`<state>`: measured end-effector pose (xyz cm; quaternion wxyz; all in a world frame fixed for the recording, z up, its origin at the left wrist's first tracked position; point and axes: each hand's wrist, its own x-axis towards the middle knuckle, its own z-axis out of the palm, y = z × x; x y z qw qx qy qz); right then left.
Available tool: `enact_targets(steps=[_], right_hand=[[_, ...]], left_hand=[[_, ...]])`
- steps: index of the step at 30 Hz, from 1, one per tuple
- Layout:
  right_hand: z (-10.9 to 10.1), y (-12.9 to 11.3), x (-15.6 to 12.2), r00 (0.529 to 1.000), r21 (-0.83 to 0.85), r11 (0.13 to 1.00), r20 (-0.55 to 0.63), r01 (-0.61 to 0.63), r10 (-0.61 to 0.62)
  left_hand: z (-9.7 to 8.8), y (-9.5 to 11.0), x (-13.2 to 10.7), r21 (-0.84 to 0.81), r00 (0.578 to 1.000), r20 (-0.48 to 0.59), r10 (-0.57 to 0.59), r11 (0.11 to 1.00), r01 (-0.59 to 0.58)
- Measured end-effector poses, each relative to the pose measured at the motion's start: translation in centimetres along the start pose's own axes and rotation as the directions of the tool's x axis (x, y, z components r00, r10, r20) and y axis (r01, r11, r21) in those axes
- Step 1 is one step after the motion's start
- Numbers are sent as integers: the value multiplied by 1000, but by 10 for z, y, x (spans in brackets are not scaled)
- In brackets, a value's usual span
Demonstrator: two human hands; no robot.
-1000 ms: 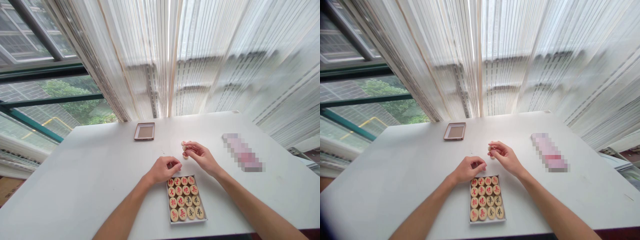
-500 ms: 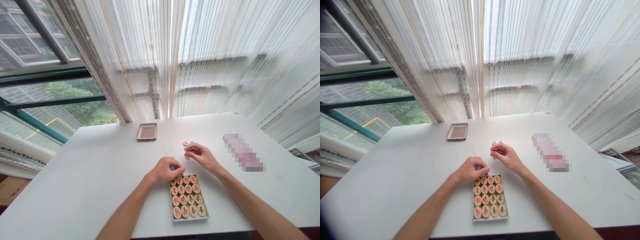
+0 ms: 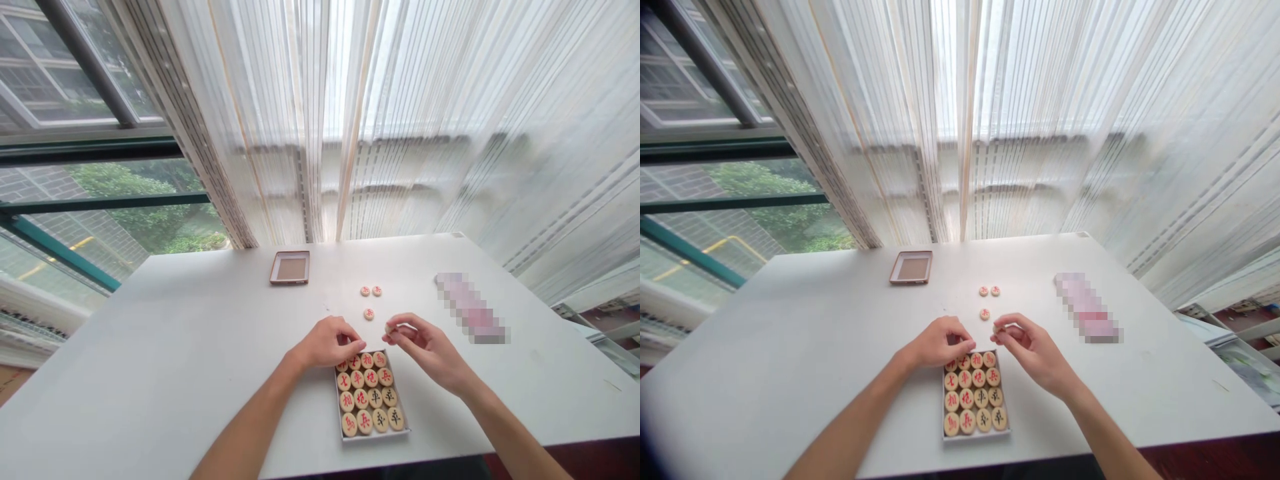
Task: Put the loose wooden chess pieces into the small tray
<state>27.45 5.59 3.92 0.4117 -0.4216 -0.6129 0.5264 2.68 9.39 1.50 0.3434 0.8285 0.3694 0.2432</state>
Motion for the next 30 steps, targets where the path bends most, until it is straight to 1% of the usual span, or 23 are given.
enact_targets(steps=[2, 5, 8, 10, 12, 14, 16, 18, 21, 23, 27, 30], right_hand=[[0, 2, -19, 999, 3, 999, -2, -38, 38], [3, 2, -39, 997, -40, 996, -3, -78, 78], [8, -2, -52, 993, -102, 988, 32, -113, 117], [12, -5, -58, 987, -178, 974, 48, -143, 154], [19, -8, -62, 986, -270, 951, 30, -151, 165], [27, -9, -65, 988, -323, 936, 5, -142, 151], [35, -9, -68, 991, -310, 942, 6, -126, 134], [42, -9, -71, 991, -257, 959, 29, -117, 129], [49, -9, -73, 989, -194, 973, 59, -122, 136], [52, -9, -74, 987, -199, 970, 57, -139, 153], [61, -9, -72, 983, -289, 941, 1, -175, 184], [67, -7, -70, 983, -389, 903, -62, -184, 173]], left_hand=[[1, -1, 0, 5, 1000, -8, 3, 1000, -3], [1, 0, 0, 5, 1000, -20, 3, 1000, -3], [0, 2, -1, 3, 999, -27, 17, 1000, -17], [0, 4, -2, -4, 999, -29, 25, 1000, -25], [0, 7, -2, -16, 999, -24, 38, 999, -39], [0, 9, -3, -20, 997, -23, 69, 997, -70], [0, 11, -4, -16, 994, -34, 107, 994, -108], [1, 11, -4, -17, 991, -50, 127, 992, -128], [2, 9, -3, -25, 991, -43, 123, 992, -124], [3, 8, -2, -22, 993, -33, 115, 993, -115], [3, 7, -3, -9, 994, -27, 106, 994, -106], [4, 8, -3, -1, 993, -47, 104, 995, -104]])
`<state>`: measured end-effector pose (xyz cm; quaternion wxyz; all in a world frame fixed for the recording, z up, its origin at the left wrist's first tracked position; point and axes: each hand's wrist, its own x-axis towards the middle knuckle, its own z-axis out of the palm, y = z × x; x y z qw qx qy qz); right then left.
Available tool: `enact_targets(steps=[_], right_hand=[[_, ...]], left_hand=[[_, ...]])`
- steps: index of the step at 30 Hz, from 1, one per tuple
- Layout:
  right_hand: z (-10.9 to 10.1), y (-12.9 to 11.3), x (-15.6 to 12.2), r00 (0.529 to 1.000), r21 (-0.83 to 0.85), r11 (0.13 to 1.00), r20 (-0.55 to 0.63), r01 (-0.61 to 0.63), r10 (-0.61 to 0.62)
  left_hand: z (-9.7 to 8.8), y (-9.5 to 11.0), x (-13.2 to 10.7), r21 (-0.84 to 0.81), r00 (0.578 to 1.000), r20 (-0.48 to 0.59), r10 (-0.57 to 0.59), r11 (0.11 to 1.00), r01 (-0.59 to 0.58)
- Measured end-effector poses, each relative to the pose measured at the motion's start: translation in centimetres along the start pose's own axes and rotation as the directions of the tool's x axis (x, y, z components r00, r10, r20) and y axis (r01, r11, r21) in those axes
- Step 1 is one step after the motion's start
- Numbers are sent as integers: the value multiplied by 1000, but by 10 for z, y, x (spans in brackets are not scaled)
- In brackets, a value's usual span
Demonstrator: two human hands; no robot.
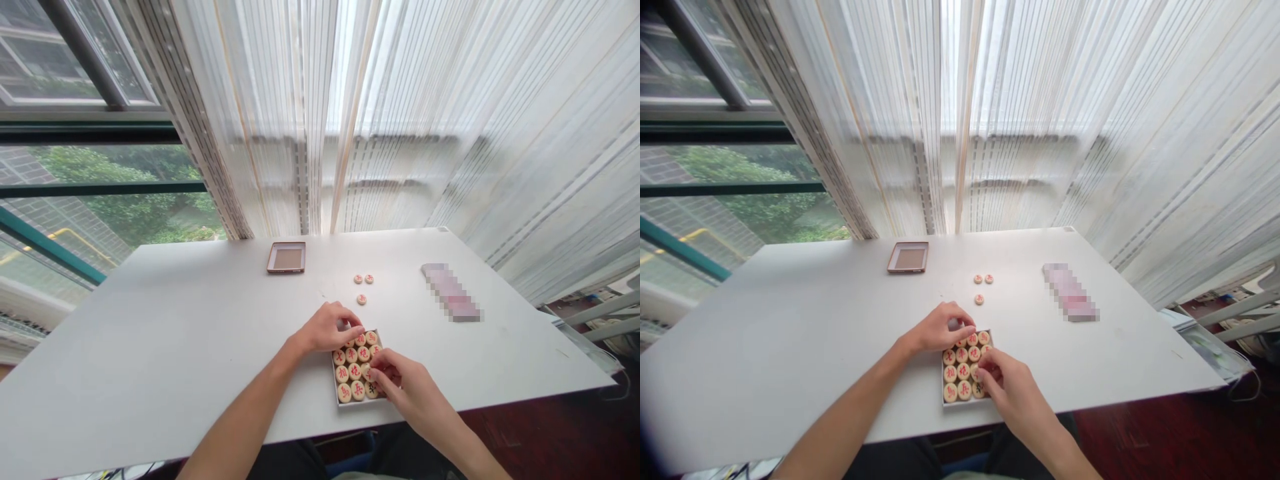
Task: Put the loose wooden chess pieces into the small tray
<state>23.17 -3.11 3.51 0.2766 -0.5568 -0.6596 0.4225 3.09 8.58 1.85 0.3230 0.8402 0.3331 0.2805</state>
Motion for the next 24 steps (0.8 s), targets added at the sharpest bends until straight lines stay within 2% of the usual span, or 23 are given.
enact_targets(steps=[6, 13, 18, 21, 24], right_hand=[[13, 9, 1, 982, -245, 969, -172, 38, -82], [19, 21, 0, 967, -232, 968, -213, 89, -140], [24, 19, -4, 959, -239, 965, -233, 104, -161], [15, 12, -2, 943, -201, 971, -278, 128, -182], [-11, 8, 20, 922, -244, 959, -317, 145, -220]], left_hand=[[0, 1, 0, 10, 1000, -7, -22, 1000, 22], [1, 1, -1, 0, 999, -9, -32, 999, 32], [0, 2, -1, -10, 999, -11, -45, 999, 44], [0, 0, -1, -40, 996, -37, -85, 996, 83], [1, -3, 1, -91, 986, -87, -140, 987, 132]])
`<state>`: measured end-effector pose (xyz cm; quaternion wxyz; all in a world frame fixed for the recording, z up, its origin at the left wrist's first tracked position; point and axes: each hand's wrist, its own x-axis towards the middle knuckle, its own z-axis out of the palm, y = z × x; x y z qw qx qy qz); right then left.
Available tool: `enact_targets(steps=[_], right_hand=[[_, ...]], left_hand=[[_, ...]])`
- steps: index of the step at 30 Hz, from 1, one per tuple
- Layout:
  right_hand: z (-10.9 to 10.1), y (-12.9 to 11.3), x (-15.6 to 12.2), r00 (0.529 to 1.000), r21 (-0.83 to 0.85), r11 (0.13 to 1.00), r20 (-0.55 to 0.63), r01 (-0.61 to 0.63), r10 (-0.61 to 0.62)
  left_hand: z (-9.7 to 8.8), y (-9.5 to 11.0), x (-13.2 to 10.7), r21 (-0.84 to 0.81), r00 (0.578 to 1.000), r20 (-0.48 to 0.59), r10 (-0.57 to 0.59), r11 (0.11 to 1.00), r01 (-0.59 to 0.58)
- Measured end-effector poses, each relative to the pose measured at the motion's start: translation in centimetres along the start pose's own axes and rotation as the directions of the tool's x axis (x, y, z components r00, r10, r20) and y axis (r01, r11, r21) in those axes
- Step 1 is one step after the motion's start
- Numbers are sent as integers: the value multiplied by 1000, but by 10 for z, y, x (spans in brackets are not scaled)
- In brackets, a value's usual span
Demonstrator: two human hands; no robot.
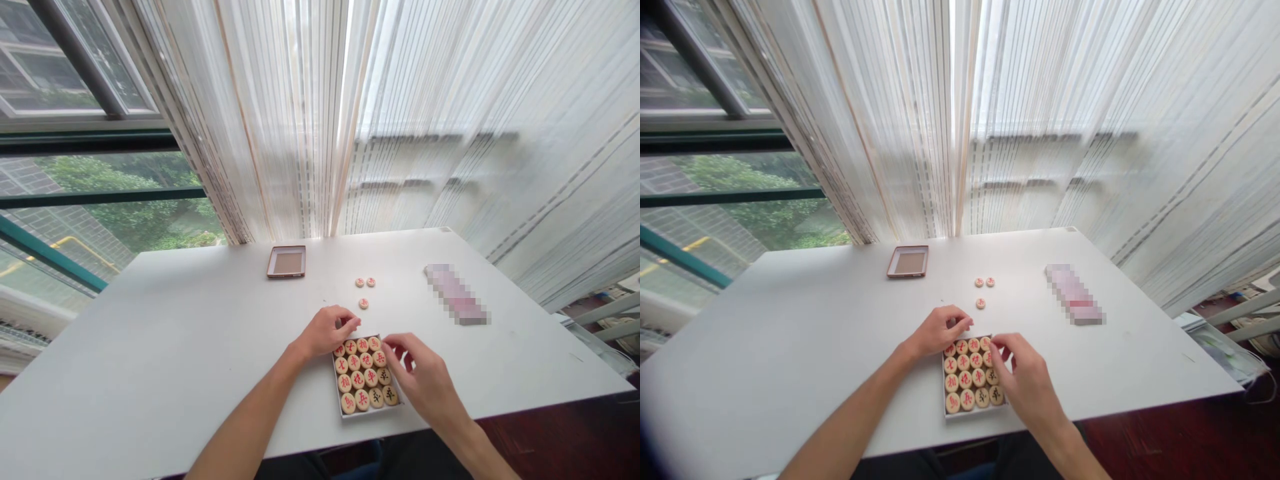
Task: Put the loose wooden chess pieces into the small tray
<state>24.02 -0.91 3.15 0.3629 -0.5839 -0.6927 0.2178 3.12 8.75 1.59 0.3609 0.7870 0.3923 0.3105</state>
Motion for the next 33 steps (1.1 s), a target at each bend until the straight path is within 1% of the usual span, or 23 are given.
enact_targets(steps=[2, 4, 6, 8, 11, 13, 17, 24, 27, 31, 33], right_hand=[[-9, 12, 33, 998, -39, 998, -38, 45, -47], [-12, 30, 71, 994, -75, 993, -49, 93, -97], [-10, 50, 108, 994, -110, 988, 6, 106, -106], [-6, 65, 138, 989, -117, 984, 87, 132, -122], [1, 78, 161, 975, -92, 979, 149, 181, -167], [4, 81, 165, 966, -74, 975, 168, 211, -197], [9, 84, 164, 958, -80, 967, 177, 241, -224], [18, 81, 167, 981, -160, 974, 136, 162, -140], [14, 77, 166, 981, -122, 977, 104, 174, -161], [0, 67, 153, 979, -33, 979, -30, 200, -201], [-4, 60, 144, 977, 45, 977, -48, 210, -208]], left_hand=[[1, -3, 2, -64, 998, -32, -47, 997, 44], [1, -6, 4, -151, 993, -73, -94, 985, 82], [1, -10, 6, -234, 983, -131, -129, 968, 96], [-1, -13, 7, -276, 970, -186, -153, 956, 98], [-3, -16, 8, -260, 955, -237, -181, 958, 118], [-4, -17, 8, -244, 950, -243, -194, 960, 134], [-4, -16, 9, -214, 949, -232, -214, 963, 165], [-3, -14, 9, -210, 943, -230, -242, 958, 195], [-3, -14, 8, -221, 940, -235, -246, 956, 195], [-2, -14, 8, -230, 936, -256, -243, 955, 185], [-2, -13, 9, -240, 932, -270, -241, 954, 178]])
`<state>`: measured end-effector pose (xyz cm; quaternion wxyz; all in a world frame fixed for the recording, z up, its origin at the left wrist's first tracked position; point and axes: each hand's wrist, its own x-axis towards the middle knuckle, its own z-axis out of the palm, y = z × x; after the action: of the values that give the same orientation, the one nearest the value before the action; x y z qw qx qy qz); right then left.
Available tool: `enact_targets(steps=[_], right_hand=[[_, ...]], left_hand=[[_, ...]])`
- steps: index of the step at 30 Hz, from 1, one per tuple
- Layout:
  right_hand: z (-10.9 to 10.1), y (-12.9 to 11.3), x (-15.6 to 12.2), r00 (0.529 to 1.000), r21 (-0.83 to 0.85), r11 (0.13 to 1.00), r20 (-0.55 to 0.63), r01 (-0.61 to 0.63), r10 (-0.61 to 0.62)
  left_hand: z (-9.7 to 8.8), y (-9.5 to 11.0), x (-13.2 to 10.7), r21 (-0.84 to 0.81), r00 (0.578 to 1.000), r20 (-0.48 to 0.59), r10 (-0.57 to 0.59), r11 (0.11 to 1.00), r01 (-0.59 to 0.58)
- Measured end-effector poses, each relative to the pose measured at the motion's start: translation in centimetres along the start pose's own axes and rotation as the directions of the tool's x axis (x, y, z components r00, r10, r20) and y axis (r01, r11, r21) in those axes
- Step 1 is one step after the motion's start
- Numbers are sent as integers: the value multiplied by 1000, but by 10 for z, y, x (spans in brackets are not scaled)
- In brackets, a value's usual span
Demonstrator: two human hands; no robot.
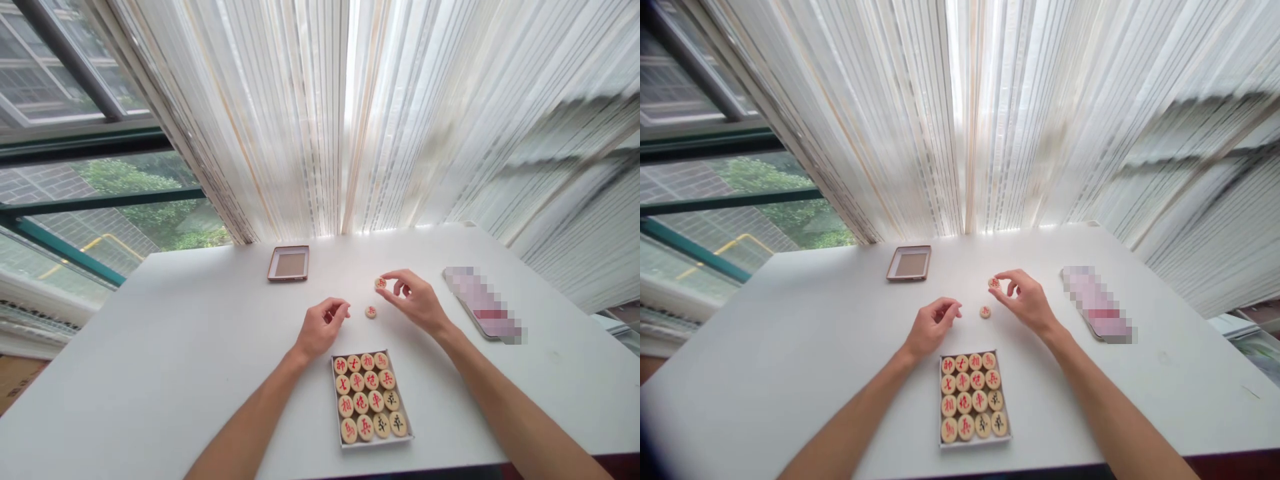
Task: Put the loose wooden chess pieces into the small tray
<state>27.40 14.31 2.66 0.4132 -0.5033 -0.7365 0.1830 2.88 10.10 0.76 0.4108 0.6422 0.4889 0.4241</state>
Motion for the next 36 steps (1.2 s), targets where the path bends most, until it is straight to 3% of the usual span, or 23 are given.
enact_targets(steps=[4, 11, 20, 24, 29, 36], right_hand=[[9, -21, -15, 993, 183, 982, 90, 53, -70], [32, -36, -28, 969, 233, 963, 174, 133, -176], [31, -36, -27, 959, 281, 953, 218, 116, -181], [28, -35, -26, 969, 278, 954, 184, 111, -167], [26, -30, -23, 991, 427, 904, 109, 22, -76], [31, -32, -25, 977, 582, 796, 208, -166, 52]], left_hand=[[4, 2, -1, -59, 1000, -10, 5, 998, -6], [14, 4, -3, -186, 1000, -25, 11, 982, -16], [12, 1, -1, -235, 999, 47, -21, 972, 32], [11, 2, -3, -252, 996, 85, 7, 968, 15], [12, 1, -4, -216, 999, 52, -2, 976, 13], [12, 0, -3, -250, 999, 49, -18, 968, 30]])
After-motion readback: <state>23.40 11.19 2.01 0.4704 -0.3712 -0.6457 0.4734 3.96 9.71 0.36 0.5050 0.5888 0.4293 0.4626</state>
